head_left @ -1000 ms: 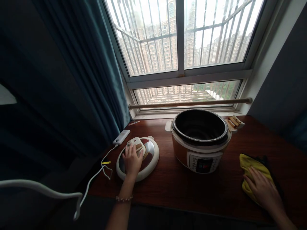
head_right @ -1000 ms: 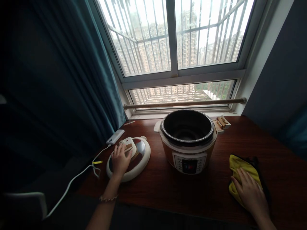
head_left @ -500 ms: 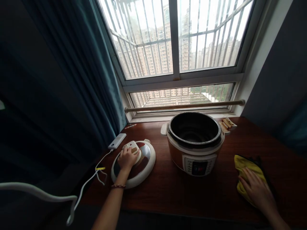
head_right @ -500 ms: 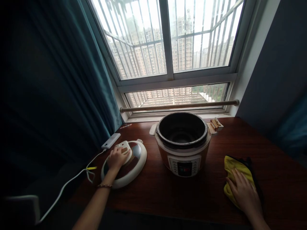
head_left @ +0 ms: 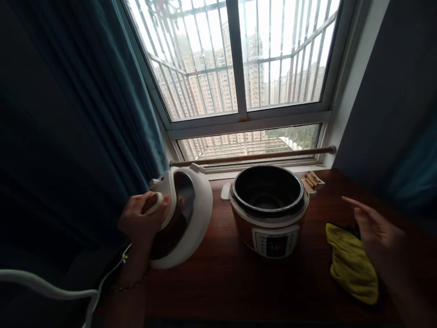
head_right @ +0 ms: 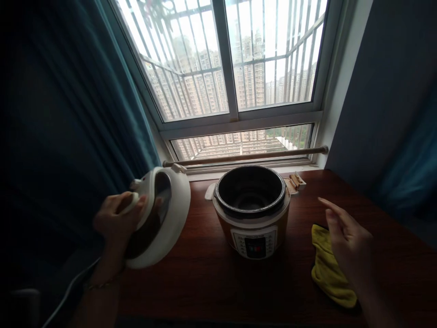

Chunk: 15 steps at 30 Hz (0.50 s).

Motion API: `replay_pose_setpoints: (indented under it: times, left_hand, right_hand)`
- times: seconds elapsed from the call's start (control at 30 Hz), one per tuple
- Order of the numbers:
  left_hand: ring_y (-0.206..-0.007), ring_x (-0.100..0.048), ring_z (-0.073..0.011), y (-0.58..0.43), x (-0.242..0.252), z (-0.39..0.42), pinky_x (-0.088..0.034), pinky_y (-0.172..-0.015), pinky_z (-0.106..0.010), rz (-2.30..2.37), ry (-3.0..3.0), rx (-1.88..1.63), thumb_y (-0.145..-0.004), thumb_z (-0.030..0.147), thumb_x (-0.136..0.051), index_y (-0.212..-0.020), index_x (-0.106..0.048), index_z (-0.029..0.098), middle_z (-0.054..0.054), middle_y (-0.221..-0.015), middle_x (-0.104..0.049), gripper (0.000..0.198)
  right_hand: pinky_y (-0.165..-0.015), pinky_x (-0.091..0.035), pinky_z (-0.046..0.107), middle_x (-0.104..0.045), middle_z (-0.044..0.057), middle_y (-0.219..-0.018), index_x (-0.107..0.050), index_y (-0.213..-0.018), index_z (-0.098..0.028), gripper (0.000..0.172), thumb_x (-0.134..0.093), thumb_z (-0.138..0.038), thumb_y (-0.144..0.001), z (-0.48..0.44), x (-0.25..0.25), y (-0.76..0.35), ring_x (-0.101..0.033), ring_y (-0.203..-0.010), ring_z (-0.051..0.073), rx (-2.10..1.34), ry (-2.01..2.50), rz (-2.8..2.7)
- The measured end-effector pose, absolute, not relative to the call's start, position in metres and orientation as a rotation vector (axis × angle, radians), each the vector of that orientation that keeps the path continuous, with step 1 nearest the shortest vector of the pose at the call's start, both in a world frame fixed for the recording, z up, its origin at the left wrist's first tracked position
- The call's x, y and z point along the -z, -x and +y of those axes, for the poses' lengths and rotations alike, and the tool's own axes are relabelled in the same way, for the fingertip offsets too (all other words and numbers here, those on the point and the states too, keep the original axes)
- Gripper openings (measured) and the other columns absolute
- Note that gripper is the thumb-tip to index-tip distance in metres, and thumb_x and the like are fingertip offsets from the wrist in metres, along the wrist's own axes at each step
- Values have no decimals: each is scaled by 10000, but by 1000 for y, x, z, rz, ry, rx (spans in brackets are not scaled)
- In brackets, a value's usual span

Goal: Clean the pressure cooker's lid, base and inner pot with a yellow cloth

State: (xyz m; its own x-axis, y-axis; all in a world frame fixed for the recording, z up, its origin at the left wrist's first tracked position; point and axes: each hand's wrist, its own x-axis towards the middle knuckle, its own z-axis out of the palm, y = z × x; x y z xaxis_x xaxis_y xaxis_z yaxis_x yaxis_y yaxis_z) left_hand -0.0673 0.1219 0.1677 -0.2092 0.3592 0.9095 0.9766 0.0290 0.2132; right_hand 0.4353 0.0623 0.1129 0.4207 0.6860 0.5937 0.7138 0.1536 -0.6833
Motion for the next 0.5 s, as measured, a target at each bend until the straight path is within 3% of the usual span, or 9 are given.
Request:
replay_pose_setpoints:
  times: [0.1, 0.23, 0.5]
  left_hand:
    - [-759, -573, -171, 39, -198, 128, -458, -717, -297, -1406, 1535, 1267, -650, 433, -680, -884, -615, 200, -9, -842, -593, 336]
    - [-811, -566, -179, -16, -228, 146, -465, -745, -314, -1158, 1824, 1296, -607, 379, -720, -910, -610, 205, -20, -888, -586, 366]
    - [-838, -569, -161, -123, -251, 198, -460, -746, -268, -719, 2366, 1166, -627, 439, -675, -914, -640, 203, -31, -910, -606, 373]
  right_hand:
    - [-844, -480, 385, -669, 28, -1042, -645, -1060, -270, 324, -459, -440, -857, 79, -163, -409, -609, -975, 245, -212, 1361, -1361]
    - [-934, -447, 370, -644, 43, -1113, -633, -1072, -230, 337, -475, -441, -861, 109, -199, -394, -582, -1055, 218, -529, 999, -1448]
    - [-1013, -381, 433, -562, 47, -1248, -553, -1211, -230, 487, -461, -531, -840, 131, -194, -403, -494, -1178, 245, -678, 949, -1547]
